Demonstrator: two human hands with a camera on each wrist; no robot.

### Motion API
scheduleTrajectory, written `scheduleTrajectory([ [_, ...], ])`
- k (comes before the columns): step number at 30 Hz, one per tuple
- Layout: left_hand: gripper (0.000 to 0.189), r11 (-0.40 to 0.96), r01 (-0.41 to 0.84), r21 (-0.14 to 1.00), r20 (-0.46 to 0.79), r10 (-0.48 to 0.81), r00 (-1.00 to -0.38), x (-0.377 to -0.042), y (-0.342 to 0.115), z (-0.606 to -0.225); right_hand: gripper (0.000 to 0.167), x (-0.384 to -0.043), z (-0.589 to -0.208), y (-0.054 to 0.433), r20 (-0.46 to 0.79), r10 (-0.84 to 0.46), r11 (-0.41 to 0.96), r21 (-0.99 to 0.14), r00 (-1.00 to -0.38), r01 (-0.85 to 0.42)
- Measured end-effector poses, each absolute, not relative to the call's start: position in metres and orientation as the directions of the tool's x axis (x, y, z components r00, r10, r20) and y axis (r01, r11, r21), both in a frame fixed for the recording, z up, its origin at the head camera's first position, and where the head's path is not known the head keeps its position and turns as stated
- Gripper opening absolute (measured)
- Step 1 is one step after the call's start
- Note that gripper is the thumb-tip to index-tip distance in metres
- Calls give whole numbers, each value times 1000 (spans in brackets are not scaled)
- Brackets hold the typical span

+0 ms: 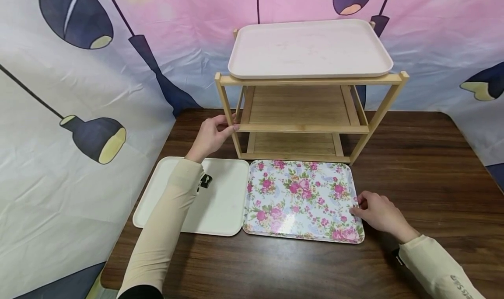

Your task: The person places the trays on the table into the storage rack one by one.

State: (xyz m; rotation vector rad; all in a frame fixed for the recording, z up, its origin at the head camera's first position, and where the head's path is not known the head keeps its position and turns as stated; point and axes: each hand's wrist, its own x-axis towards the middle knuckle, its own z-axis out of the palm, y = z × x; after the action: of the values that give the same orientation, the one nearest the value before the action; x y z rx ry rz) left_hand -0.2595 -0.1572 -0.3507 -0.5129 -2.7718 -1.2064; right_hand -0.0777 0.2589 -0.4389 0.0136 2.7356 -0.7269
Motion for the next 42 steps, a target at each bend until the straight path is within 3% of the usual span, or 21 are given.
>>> scheduleTrajectory([
  [18,32,624,351,699,221,278,-935,-260,-157,-349,30,-67,-440,257,-207,-19,815,-569,-978,105],
  [30,32,629,349,695,220,276,-936,-260,-156,-352,42,-55,-441,254,-253,-16,700,-694,-967,170],
  [38,32,621,343,705,214,274,-938,-258,-157,-351,54,-48,-438,257,-377,-87,366,-873,-922,322],
  [42,32,617,340,710,212,274,-938,-257,-158,-351,54,-47,-434,259,-363,-117,291,-903,-924,317],
])
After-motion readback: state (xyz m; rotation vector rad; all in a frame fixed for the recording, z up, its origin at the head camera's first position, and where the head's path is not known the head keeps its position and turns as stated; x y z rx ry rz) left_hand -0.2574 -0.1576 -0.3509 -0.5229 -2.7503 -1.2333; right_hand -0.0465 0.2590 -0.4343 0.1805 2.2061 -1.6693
